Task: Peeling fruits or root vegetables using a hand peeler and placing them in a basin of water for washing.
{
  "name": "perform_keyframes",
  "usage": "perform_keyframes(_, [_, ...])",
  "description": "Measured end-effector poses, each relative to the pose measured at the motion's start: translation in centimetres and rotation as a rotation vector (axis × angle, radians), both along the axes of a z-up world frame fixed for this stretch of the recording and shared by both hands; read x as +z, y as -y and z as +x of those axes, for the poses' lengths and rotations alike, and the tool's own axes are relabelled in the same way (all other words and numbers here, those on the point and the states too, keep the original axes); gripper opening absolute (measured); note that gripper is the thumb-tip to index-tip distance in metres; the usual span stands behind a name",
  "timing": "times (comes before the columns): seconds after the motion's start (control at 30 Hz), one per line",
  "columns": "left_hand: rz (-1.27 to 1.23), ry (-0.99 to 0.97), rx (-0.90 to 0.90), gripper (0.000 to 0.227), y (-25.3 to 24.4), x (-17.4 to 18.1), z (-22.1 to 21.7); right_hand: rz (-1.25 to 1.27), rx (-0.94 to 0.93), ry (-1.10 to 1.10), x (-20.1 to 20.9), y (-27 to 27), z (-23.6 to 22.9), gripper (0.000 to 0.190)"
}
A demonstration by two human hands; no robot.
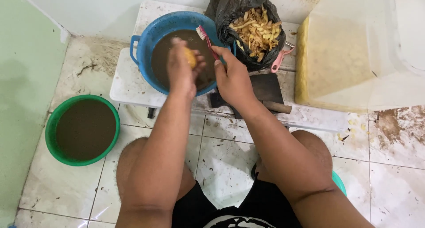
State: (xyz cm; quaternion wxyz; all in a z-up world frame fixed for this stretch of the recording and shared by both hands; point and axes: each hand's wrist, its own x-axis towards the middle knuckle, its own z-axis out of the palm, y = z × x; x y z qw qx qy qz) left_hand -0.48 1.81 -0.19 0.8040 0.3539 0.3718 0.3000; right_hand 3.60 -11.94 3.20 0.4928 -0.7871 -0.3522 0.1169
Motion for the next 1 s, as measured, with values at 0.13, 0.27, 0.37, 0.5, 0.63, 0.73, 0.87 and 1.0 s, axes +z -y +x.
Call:
perform_keyframes(0.13, [0.098,-0.017,0.075,0.060,-1.5,0.3,-1.4,-0.372,0.033,0.168,-0.3,-0.5,0.4,0.030])
perform_keyframes(0.27, [0.138,-0.131,0.019,0.047,-2.0,1.2,-2.1,-0.568,0.092,0.228,-1.0,-1.1,-0.1,0.022])
perform_keyframes(0.37, [0.220,-0.153,0.033,0.042,-2.4,0.9,-2.2,-0.546,0.212,0.052,0.6,-1.6,-1.1,0.024])
perform_keyframes(0.5, [0.280,-0.117,0.093,0.042,-2.8,1.0,-2.5,-0.253,0.102,-0.094,1.9,-0.8,-1.7,0.032])
perform_keyframes(0.63, [0.258,-0.079,0.074,0.049,-1.7,1.9,-2.4,-0.042,0.088,-0.166,2.9,-0.6,-3.7,0.038])
perform_keyframes(0.73, [0.271,-0.048,0.015,0.046,0.2,1.7,-1.9,0.034,0.084,-0.102,1.8,-1.0,-3.6,0.039])
perform_keyframes(0.87, [0.283,-0.032,-0.028,0.047,-0.2,0.2,-1.2,0.048,0.063,-0.065,2.1,-0.6,-4.1,0.037])
perform_keyframes(1.0, [0.058,0.027,0.061,0.044,-1.5,-0.9,-0.8,0.000,0.051,-0.084,0.8,0.6,-5.2,0.037])
